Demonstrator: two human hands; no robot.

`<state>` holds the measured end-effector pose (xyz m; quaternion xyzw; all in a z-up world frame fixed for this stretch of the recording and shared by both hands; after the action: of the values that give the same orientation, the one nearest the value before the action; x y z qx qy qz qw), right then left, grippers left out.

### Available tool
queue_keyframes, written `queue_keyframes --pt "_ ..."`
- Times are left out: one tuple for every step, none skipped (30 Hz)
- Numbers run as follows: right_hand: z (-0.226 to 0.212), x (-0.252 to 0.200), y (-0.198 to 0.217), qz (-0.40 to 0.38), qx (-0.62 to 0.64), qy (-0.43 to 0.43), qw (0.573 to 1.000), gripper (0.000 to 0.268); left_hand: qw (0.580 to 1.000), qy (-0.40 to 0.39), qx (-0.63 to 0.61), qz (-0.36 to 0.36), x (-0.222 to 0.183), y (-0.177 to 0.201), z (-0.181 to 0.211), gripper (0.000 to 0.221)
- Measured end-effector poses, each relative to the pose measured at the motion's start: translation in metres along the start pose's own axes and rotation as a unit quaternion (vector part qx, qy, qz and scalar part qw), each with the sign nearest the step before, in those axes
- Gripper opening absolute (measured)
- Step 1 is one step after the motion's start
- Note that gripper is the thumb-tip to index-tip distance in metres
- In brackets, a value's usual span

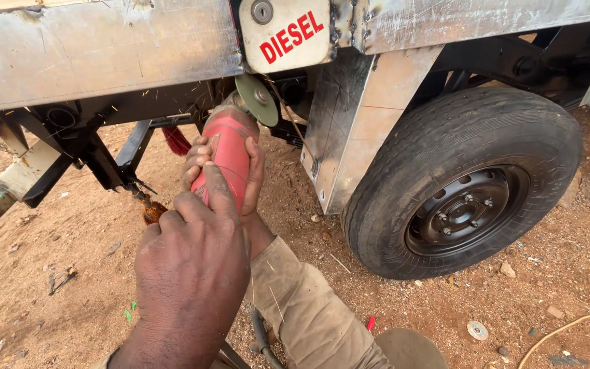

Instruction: The recorder welds and then grinds a metal plate onto the body of a truck near the fuel tank.

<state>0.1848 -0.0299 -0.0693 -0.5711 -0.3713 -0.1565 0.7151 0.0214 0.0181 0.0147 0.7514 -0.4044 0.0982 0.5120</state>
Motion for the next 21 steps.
queue_keyframes --pt "-0.002 0.002 -0.002 0.014 -0.021 0.003 1.0 0.064 1.0 0.002 -0.011 0.006 0.002 -0.002 -0.002 0.066" --pt "-0.004 0.001 -0.002 0.014 -0.023 0.002 1.0 0.064 1.0 0.003 -0.012 0.007 0.002 -0.003 -0.003 0.066" --pt "-0.005 0.0 -0.001 0.017 -0.051 0.006 0.999 0.065 1.0 0.009 -0.029 -0.002 0.001 -0.005 -0.004 0.068" --pt "-0.007 -0.001 -0.001 0.02 -0.079 0.01 0.997 0.066 0.999 0.015 -0.045 -0.011 0.001 -0.008 -0.005 0.071" --pt "-0.007 -0.002 -0.001 0.021 -0.08 0.009 0.997 0.066 0.999 0.015 -0.046 -0.011 0.0 -0.009 -0.007 0.071" --pt "-0.008 -0.002 -0.002 0.041 -0.107 0.021 0.993 0.064 0.996 0.024 -0.071 -0.041 0.0 -0.011 -0.009 0.079" --pt "-0.009 -0.001 -0.002 0.06 -0.134 0.032 0.989 0.063 0.992 0.033 -0.096 -0.071 0.0 -0.014 -0.011 0.089" --pt "-0.01 -0.001 -0.003 0.06 -0.134 0.031 0.989 0.063 0.992 0.034 -0.096 -0.071 0.0 -0.012 -0.012 0.089" --pt "-0.01 -0.001 -0.004 0.063 -0.183 0.038 0.98 0.063 0.988 0.051 -0.118 -0.09 0.001 -0.011 -0.015 0.092" --pt "-0.01 -0.001 -0.005 0.066 -0.231 0.045 0.97 0.063 0.982 0.069 -0.138 -0.11 0.001 -0.009 -0.017 0.096" --pt "-0.01 0.0 -0.006 0.067 -0.23 0.044 0.97 0.063 0.982 0.069 -0.138 -0.111 0.001 -0.008 -0.019 0.096" --pt "-0.011 0.001 -0.007 0.073 -0.257 0.047 0.963 0.061 0.974 0.087 -0.157 -0.141 0.001 -0.009 -0.022 0.098" --pt "-0.011 0.003 -0.008 0.078 -0.283 0.049 0.955 0.058 0.964 0.105 -0.176 -0.17 0.001 -0.009 -0.024 0.1" --pt "-0.012 0.003 -0.005 0.08 -0.284 0.049 0.954 0.058 0.963 0.105 -0.177 -0.171 0.002 -0.009 -0.026 0.1" --pt "-0.013 0.004 -0.001 0.119 -0.282 0.074 0.949 0.056 0.955 0.116 -0.184 -0.203 0.002 -0.01 -0.028 0.102" --pt "-0.015 0.004 0.003 0.158 -0.279 0.098 0.942 0.055 0.944 0.128 -0.191 -0.235 0.002 -0.011 -0.03 0.104" --pt "-0.015 0.003 0.004 0.159 -0.279 0.097 0.942 0.055 0.944 0.129 -0.192 -0.236 0.001 -0.016 -0.032 0.104" --pt "-0.016 0.003 0.004 0.164 -0.305 0.1 0.933 0.055 0.942 0.13 -0.213 -0.224 0.001 -0.02 -0.033 0.103" --pt "-0.017 0.004 0.004 0.169 -0.33 0.102 0.923 0.054 0.94 0.131 -0.233 -0.211 0.002 -0.023 -0.035 0.102" --pt "-0.019 0.005 0.007 0.168 -0.332 0.103 0.923 0.054 0.941 0.13 -0.234 -0.209 0.003 -0.023 -0.035 0.102" --pt "-0.022 0.006 0.011 0.159 -0.328 0.104 0.925 0.054 0.942 0.129 -0.238 -0.197 0.003 -0.022 -0.034 0.101"
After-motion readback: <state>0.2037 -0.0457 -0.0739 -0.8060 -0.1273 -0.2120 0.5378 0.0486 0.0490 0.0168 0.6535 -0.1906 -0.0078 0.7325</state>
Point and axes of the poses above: each hand's wrist, its own x-axis towards the middle knuckle, its own y-axis out of the back of the hand, z = x × y, the point moved 2 cm from there along x, towards the middle knuckle, and after that the axes turned 10 degrees about -x, right-handed, at the moved point
